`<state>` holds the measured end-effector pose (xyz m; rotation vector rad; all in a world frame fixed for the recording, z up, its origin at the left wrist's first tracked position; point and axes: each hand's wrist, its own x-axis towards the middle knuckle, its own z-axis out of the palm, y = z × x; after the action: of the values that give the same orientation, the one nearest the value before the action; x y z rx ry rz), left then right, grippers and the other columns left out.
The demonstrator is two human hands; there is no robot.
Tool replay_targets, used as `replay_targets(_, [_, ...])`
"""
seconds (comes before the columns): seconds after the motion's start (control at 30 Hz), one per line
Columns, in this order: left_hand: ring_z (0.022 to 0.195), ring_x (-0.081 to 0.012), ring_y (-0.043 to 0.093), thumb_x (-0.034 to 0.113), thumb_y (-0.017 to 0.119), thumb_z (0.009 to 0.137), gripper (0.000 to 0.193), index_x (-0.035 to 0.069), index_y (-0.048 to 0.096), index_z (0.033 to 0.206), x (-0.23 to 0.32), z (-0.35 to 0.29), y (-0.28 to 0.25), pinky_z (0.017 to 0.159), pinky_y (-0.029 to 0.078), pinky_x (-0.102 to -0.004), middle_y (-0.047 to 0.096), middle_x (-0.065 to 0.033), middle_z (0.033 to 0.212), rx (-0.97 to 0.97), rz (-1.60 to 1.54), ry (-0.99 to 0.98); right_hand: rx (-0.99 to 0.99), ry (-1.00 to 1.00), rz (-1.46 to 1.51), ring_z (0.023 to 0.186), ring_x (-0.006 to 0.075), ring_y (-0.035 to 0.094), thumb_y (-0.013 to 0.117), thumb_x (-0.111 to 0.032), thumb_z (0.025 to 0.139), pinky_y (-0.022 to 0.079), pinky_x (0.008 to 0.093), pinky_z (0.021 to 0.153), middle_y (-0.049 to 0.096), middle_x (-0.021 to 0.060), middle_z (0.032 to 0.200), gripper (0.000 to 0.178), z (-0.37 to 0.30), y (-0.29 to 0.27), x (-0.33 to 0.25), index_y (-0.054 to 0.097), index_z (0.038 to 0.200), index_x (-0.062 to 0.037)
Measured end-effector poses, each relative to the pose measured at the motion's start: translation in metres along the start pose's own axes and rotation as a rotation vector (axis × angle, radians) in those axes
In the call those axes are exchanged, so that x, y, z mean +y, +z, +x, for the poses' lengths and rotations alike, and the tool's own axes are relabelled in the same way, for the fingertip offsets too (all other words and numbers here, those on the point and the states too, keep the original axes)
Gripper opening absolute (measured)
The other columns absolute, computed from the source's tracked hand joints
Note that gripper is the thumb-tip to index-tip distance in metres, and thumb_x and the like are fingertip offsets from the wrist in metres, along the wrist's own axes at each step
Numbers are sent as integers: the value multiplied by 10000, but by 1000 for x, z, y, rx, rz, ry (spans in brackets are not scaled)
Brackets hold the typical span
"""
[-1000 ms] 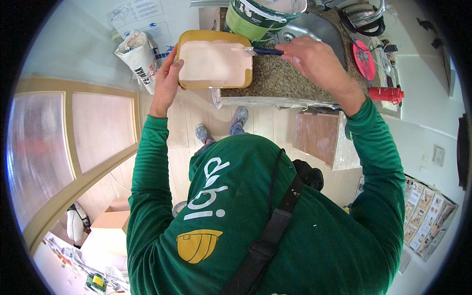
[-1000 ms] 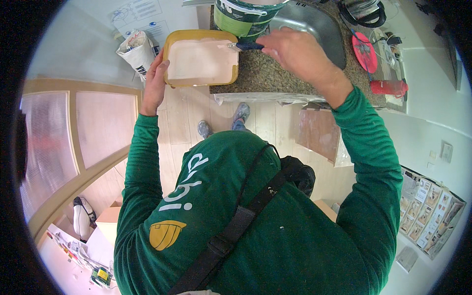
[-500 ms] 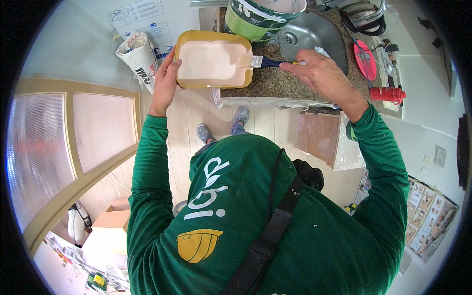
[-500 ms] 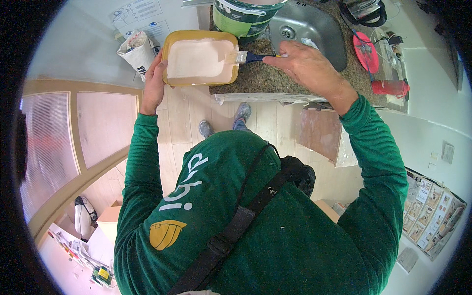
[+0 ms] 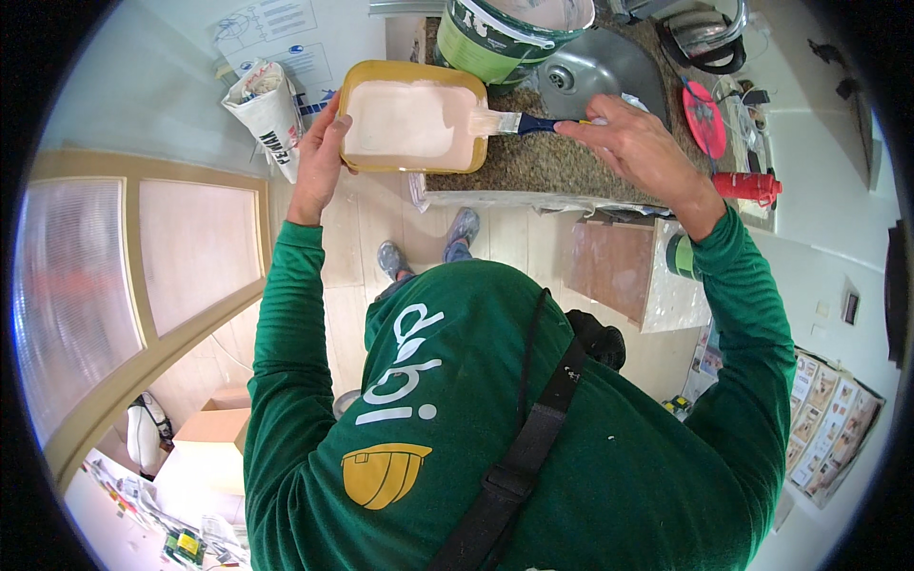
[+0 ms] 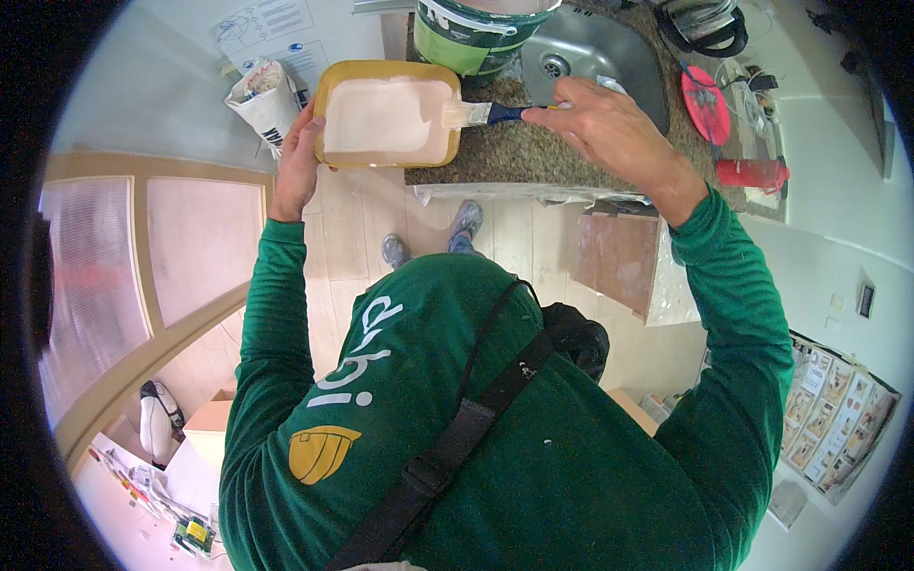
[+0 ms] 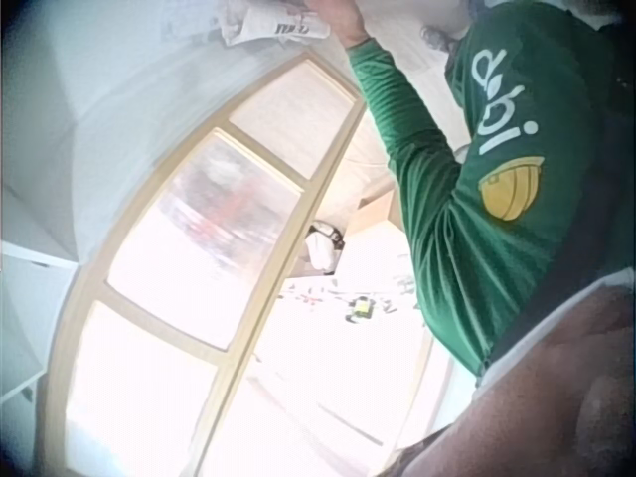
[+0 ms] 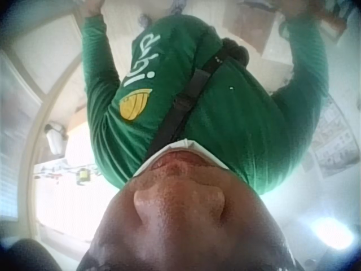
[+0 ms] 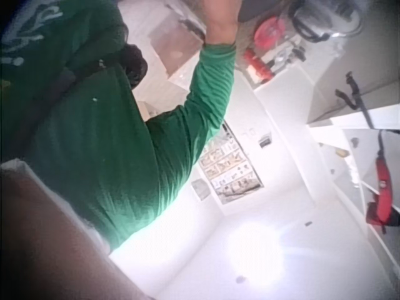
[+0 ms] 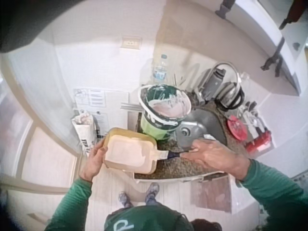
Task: The person pours paint from a large bucket into a yellow paint tray and mixes it with a brush. They then rinse the brush in a sink.
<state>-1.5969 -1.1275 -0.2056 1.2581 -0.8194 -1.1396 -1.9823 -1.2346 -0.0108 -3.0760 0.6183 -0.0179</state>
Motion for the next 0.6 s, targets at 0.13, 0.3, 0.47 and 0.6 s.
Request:
replay_targets(0.13, [723, -66, 608, 315, 576, 1041, 587, 53, 486, 1558, -3, 2, -1, 555, 484, -233, 695, -22, 1014, 14, 19, 25, -4, 8, -23, 883, 290, 636, 704, -70, 858, 560, 433, 795, 572, 98, 925, 364, 0, -2, -1, 757, 1208, -154])
replay_targets(0.3, [723, -66, 608, 308, 574, 1042, 585, 53, 483, 1560, -4, 4, -2, 554, 484, -235, 697, -22, 1017, 1, 15, 34, 2, 16, -11, 890, 295, 642, 700, -87, 880, 562, 432, 803, 574, 95, 916, 347, -3, -5, -1, 756, 1213, -164])
replay_targets(0.47, [721, -61, 604, 289, 576, 1042, 582, 51, 476, 1564, 0, 0, 0, 558, 485, -232, 698, -17, 1011, 16, 15, 11, 24, 55, 2, 875, 299, 646, 706, -110, 895, 555, 429, 795, 596, 96, 915, 319, -7, -11, -3, 758, 1207, -157])
replay_targets(0.6, [719, -60, 602, 286, 577, 1043, 584, 50, 471, 1566, 1, -2, 1, 564, 487, -228, 699, -16, 1013, 25, 19, 8, 126, 152, 229, 847, 305, 636, 706, -141, 937, 535, 425, 774, 628, 113, 924, 308, -6, -18, -6, 745, 1242, -146])
